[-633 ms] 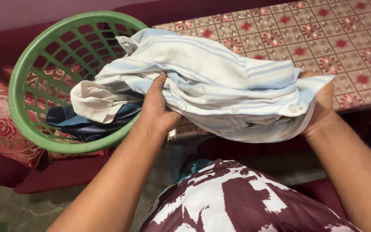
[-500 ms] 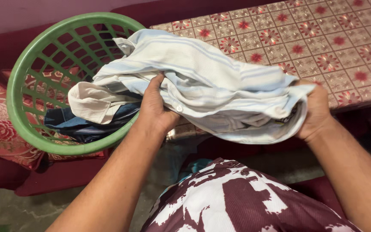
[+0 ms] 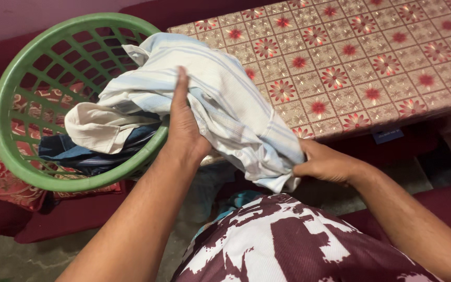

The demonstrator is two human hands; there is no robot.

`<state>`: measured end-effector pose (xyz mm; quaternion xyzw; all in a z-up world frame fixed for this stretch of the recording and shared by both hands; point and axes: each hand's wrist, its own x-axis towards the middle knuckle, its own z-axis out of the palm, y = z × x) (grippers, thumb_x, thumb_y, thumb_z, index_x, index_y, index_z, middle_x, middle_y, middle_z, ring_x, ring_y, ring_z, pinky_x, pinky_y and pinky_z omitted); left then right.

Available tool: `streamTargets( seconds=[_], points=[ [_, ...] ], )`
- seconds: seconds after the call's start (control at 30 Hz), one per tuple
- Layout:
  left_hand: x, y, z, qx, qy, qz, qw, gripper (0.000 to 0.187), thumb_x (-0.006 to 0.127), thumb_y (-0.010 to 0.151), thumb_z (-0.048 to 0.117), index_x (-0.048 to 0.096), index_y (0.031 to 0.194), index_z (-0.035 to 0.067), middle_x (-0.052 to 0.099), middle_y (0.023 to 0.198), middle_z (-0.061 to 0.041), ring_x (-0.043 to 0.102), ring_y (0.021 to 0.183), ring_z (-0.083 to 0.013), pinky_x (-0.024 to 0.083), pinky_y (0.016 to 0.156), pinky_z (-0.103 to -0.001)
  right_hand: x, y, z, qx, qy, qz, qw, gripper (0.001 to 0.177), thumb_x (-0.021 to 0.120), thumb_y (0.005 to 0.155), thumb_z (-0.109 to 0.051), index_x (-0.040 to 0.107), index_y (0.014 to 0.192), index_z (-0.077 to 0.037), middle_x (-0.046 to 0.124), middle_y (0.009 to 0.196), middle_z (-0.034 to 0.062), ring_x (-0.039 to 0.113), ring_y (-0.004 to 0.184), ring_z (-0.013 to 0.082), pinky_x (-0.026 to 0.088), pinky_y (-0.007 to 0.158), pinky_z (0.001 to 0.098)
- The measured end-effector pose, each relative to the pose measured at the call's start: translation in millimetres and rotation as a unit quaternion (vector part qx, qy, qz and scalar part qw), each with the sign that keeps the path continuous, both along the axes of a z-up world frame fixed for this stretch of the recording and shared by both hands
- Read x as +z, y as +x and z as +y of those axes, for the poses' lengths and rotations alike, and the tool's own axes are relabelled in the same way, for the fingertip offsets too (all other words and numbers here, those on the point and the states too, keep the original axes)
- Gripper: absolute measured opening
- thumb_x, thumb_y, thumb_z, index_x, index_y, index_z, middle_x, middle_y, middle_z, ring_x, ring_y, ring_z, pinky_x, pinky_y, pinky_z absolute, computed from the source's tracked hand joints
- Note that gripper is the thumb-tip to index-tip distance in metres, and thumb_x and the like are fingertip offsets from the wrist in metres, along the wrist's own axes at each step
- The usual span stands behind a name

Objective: The person takes a striped shirt from a laundry basket, lays it on a table, smooths it out, and folds it neatly. The person then buttons the shirt and smooths it again before folding it into a compact rectangle.

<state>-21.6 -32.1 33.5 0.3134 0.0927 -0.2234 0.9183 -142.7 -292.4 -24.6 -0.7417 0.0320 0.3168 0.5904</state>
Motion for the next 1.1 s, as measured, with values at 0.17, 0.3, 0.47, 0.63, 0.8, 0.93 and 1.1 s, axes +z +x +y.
streamTargets(
  seconds=[0.17,0.3,0.47,0.63,0.8,0.93,1.1],
  points=[
    [6.3,-19.4,-17.1,0.041,0.186,0.035,0.981,0.058,0.075,0.079,0.023,0.062,0.125,-0.01,0.073,0.106,-0.018,0.073,0.092,-0.0318,0.06,0.086,-0.05,19.9,1.5,2.4,-0.142,0.159,-0.015,0.977,0.092,0.053,0.075,-0.022,0.027,0.163,-0.015,0.048,0.148,0.0141,0.046,0.136,0.027,0.032,0.114,0.0432],
    [13.5,-42.6,-40.8,-0.006,0.34,-0.056,0.939,0.05,0.076,0.078,0.019,0.068,0.117,-0.013,0.075,0.107,-0.019,0.074,0.089,-0.0257,0.058,0.083,-0.037,32.1,9.7,-10.0,-0.243,0.187,-0.064,0.95,0.083,0.052,0.084,-0.035,0.03,0.16,-0.009,0.049,0.151,0.0191,0.044,0.142,0.0342,0.028,0.117,0.0502],
    [19.8,-55.9,-54.8,-0.117,0.464,-0.236,0.846,0.046,0.073,0.078,0.021,0.073,0.114,-0.007,0.08,0.11,-0.016,0.077,0.097,-0.0206,0.059,0.089,-0.032,44.9,9.0,-24.7,-0.298,0.239,-0.058,0.922,0.085,0.054,0.092,-0.049,0.03,0.157,0.0,0.052,0.145,0.026,0.053,0.136,0.0349,0.04,0.114,0.0482],
    [29.6,-65.3,-73.0,-0.265,0.437,-0.363,0.779,0.057,0.074,0.072,0.019,0.067,0.125,0.0,0.075,0.119,-0.015,0.072,0.11,-0.0233,0.055,0.098,-0.034,51.6,-1.9,-34.6,-0.271,0.323,-0.026,0.906,0.085,0.051,0.097,-0.055,0.037,0.154,0.007,0.056,0.145,0.0261,0.057,0.133,0.0312,0.044,0.117,0.045],
    [38.0,-75.4,-108.0,-0.4,0.393,-0.386,0.732,0.076,0.076,0.068,0.019,0.052,0.139,0.005,0.067,0.132,-0.012,0.064,0.123,-0.0238,0.047,0.107,-0.035,63.6,-20.3,-42.8,-0.306,0.325,0.008,0.895,0.082,0.046,0.09,-0.065,0.049,0.151,-0.01,0.061,0.146,0.0137,0.059,0.133,0.0293,0.045,0.115,0.0474],
    [42.1,-82.3,-130.3,-0.471,0.404,-0.403,0.673,0.074,0.075,0.068,0.022,0.057,0.138,0.006,0.069,0.131,-0.011,0.065,0.123,-0.0234,0.048,0.106,-0.035,60.4,-37.8,-57.0,-0.34,0.337,0.005,0.878,0.085,0.047,0.087,-0.07,0.048,0.152,-0.015,0.058,0.15,0.0106,0.056,0.138,0.0294,0.043,0.117,0.0508],
    [46.4,-90.7,-150.9,-0.535,0.379,-0.405,0.637,0.068,0.075,0.066,0.023,0.064,0.13,0.005,0.075,0.123,-0.01,0.069,0.111,-0.022,0.052,0.098,-0.034,45.2,-53.5,-83.9,-0.354,0.412,0.065,0.837,0.105,0.042,0.079,-0.085,0.048,0.154,-0.012,0.056,0.154,0.0149,0.053,0.141,0.0341,0.039,0.119,0.0517]
  ],
)
